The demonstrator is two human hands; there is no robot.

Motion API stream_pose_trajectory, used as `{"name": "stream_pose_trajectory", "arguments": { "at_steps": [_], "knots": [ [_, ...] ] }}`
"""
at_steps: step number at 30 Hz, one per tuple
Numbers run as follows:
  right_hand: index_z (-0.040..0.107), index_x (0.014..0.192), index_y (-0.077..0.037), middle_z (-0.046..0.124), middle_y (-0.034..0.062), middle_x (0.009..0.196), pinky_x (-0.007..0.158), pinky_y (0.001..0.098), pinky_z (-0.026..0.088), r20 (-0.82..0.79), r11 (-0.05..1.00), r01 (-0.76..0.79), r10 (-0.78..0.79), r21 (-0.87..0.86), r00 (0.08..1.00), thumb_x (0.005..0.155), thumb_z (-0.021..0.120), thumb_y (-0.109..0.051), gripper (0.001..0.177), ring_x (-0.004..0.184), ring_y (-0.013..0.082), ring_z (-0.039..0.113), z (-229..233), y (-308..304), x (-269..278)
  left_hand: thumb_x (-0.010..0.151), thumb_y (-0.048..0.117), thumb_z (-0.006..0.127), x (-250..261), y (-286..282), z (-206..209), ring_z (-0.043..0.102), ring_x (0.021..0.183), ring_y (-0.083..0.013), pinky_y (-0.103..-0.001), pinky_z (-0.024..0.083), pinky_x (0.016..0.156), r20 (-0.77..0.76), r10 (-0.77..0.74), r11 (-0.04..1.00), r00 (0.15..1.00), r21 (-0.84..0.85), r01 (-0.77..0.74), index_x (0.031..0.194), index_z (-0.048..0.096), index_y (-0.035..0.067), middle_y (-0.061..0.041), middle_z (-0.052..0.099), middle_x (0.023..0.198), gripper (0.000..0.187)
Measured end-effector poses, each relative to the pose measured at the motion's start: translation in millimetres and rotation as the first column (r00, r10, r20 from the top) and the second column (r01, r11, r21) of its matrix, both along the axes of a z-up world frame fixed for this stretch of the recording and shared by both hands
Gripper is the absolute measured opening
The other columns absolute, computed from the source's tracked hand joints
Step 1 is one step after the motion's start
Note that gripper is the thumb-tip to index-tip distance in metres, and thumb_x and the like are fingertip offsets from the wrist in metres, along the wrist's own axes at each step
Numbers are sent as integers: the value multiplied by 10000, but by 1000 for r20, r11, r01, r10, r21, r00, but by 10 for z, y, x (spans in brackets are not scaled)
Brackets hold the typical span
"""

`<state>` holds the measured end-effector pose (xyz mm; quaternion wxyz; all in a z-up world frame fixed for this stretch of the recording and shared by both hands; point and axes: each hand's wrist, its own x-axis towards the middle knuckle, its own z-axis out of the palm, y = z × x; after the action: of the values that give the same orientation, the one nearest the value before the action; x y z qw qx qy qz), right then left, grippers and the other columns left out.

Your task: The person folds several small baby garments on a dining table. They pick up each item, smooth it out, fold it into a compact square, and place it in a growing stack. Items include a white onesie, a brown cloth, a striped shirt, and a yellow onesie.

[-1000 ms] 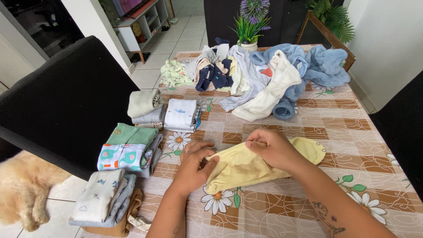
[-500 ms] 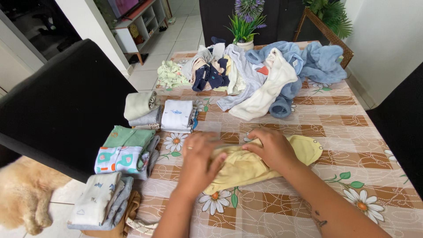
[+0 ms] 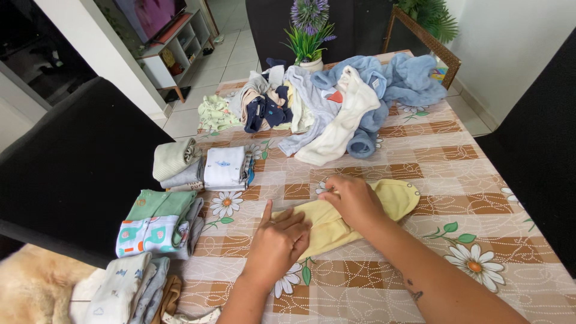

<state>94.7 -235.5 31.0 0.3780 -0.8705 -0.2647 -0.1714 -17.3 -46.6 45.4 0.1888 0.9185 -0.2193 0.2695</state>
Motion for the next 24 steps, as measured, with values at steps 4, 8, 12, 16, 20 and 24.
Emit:
{"name": "stream_pose_trajectory", "arguments": {
  "at_steps": [4, 8, 12, 16, 20, 24],
  "knots": [
    [718, 867, -45, 700, 150, 837, 632, 475, 530, 43, 984, 139, -134, -115, 990, 836, 766, -330, 291, 759, 371, 691, 60, -46, 17, 817, 213, 686, -83, -52, 109, 652, 1186, -393, -637, 228, 1149, 3, -21, 998, 1000, 63, 21, 1017, 793, 53, -181, 751, 1140, 277],
    [727, 933, -85, 730, 110, 892, 714, 430, 558, 32, 947, 313, -311, -67, 950, 965, 697, -375, 293, 795, 303, 712, 161, -494, 321, 908, 245, 611, -106, -219, 169, 504, 1385, -410, -599, 217, 1205, 70, -16, 995, 997, 97, 9, 1184, 717, -12, -219, 653, 1342, 392],
    [749, 968, -43, 741, 173, 936, 776, 491, 536, -61, 873, 384, -419, -300, 906, 836, 818, -492, 473, 888, 354, 693, 42, -1133, 567, 1023, 360, 498, -5, -569, -2, 291, 1512, -402, -553, 191, 1210, -96, 58, 989, 994, 142, -44, 1450, 504, -42, -225, 425, 1577, 586],
    [696, 1023, 63, 719, 259, 952, 790, 483, 563, -212, 844, 298, -423, -446, 881, 624, 951, -605, 818, 913, 408, 699, -216, -1300, 654, 1021, 464, 374, 49, -810, -277, 178, 1498, -386, -550, 94, 1174, -180, 252, 939, 951, 282, -195, 1533, 263, -50, -229, 251, 1608, 734],
    [772, 857, -27, 783, 174, 885, 786, 398, 595, -473, 910, 210, -370, -357, 800, 658, 892, -407, 445, 843, 310, 769, -197, -1185, 605, 1014, 467, 349, 76, -869, -377, 158, 1498, -385, -538, 53, 1185, -221, 309, 924, 925, 299, -237, 1548, 217, -41, -227, 218, 1614, 748],
    [775, 795, -46, 776, 159, 845, 740, 403, 578, -360, 951, 153, -247, -269, 900, 750, 832, -352, 315, 783, 276, 746, 215, -998, 461, 1047, 457, 400, 85, -809, -216, 193, 1504, -442, -534, 102, 1188, -159, 258, 952, 953, 208, -223, 1530, 275, -61, -307, 268, 1591, 720]
  ]
}}
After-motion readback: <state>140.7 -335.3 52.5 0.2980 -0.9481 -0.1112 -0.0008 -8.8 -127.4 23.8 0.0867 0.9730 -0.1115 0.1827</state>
